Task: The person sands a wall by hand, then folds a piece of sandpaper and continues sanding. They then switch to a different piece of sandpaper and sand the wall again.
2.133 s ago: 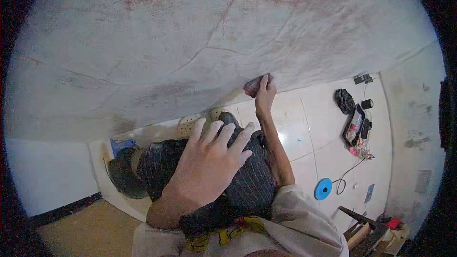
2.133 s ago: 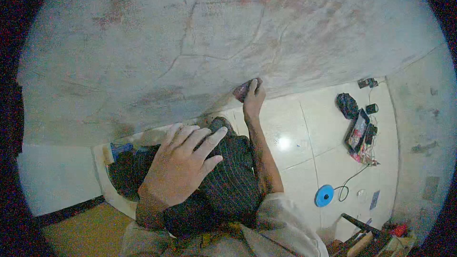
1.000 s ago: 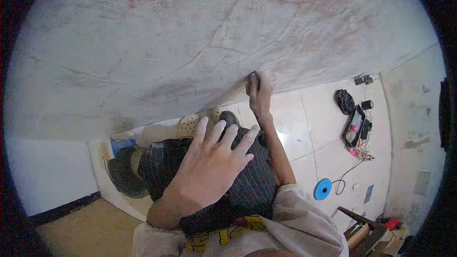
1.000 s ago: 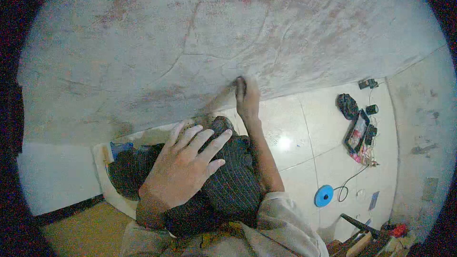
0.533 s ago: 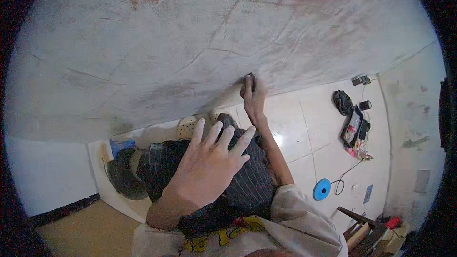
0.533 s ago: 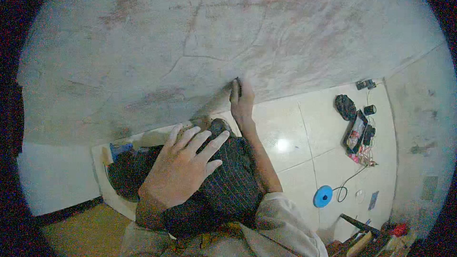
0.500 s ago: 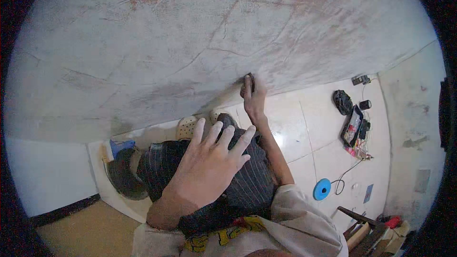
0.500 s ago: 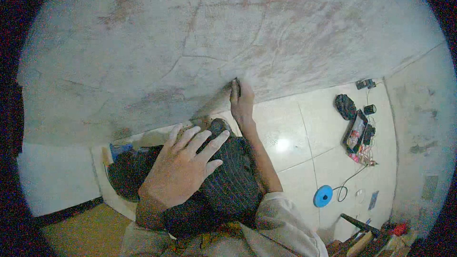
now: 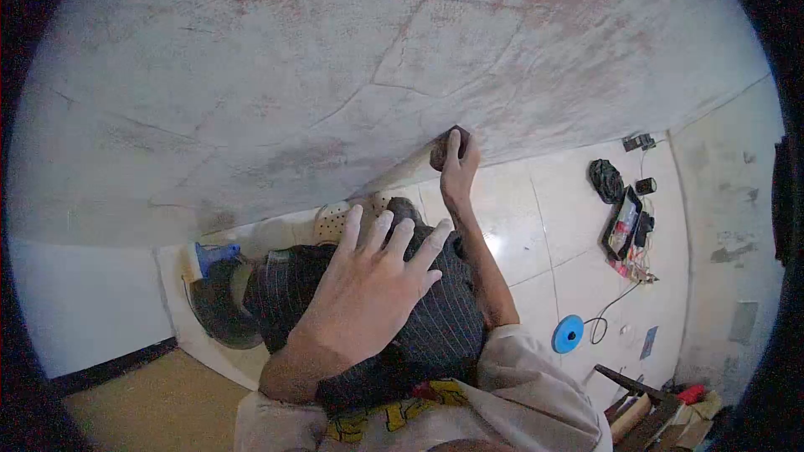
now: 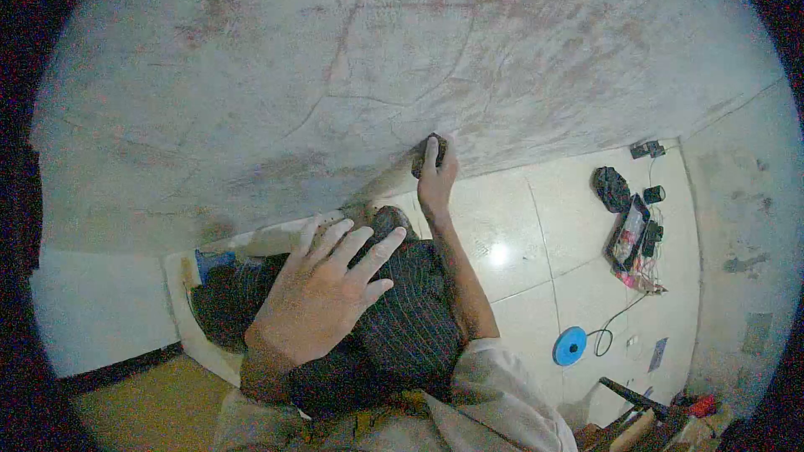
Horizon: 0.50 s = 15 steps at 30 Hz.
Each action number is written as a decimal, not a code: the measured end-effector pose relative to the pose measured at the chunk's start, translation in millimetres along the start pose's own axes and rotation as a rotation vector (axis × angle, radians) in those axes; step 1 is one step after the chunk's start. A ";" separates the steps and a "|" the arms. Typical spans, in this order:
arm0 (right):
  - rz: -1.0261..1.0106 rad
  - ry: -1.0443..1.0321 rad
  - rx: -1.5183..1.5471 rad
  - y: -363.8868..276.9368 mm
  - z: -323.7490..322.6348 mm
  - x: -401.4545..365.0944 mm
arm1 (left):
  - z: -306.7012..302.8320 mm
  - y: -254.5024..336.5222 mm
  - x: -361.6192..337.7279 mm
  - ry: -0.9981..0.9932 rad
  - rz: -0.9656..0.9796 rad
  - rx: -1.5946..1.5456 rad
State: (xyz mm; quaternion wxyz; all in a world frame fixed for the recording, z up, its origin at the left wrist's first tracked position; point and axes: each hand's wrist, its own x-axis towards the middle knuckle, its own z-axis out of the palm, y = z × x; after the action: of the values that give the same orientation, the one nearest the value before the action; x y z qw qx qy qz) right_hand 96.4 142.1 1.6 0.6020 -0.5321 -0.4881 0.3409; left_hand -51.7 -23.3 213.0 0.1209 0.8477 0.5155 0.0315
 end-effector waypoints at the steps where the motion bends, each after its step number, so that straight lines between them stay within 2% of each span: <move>1: -0.003 -0.002 -0.003 8.9 1.1 0.8 | 0.1 1.0 0.6 0.004 0.000 -0.003; 4: -0.022 -0.118 -0.113 40.0 -3.4 6.3 | 0.7 1.7 0.7 0.009 0.011 -0.024; 7: 0.006 -0.086 -0.129 6.6 -3.6 1.2 | 2.1 -0.9 -0.6 -0.003 0.023 0.005; 8: 0.038 -0.064 -0.010 39.6 1.9 3.3 | 2.5 -1.2 -1.5 0.012 0.013 0.010; 9: 0.039 -0.064 -0.011 42.5 2.0 4.6 | 2.4 -0.8 -0.7 0.029 0.005 0.017; 11: -0.099 -0.099 -0.140 45.6 2.5 6.5 | 3.0 -1.6 -0.9 0.032 0.015 0.013; 14: -0.117 -0.016 -0.164 -16.7 1.7 -2.5 | 4.1 -3.3 -2.0 0.034 0.019 0.008; 15: -0.116 -0.018 -0.162 -15.3 1.7 -0.7 | 4.7 -2.1 -2.6 0.032 0.011 0.000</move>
State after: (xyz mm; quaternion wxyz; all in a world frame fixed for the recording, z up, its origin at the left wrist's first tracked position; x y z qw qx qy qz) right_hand 93.0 138.9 16.2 0.5712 -0.5467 -0.5496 0.2698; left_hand -54.0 -25.5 208.1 0.1122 0.8500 0.5126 0.0459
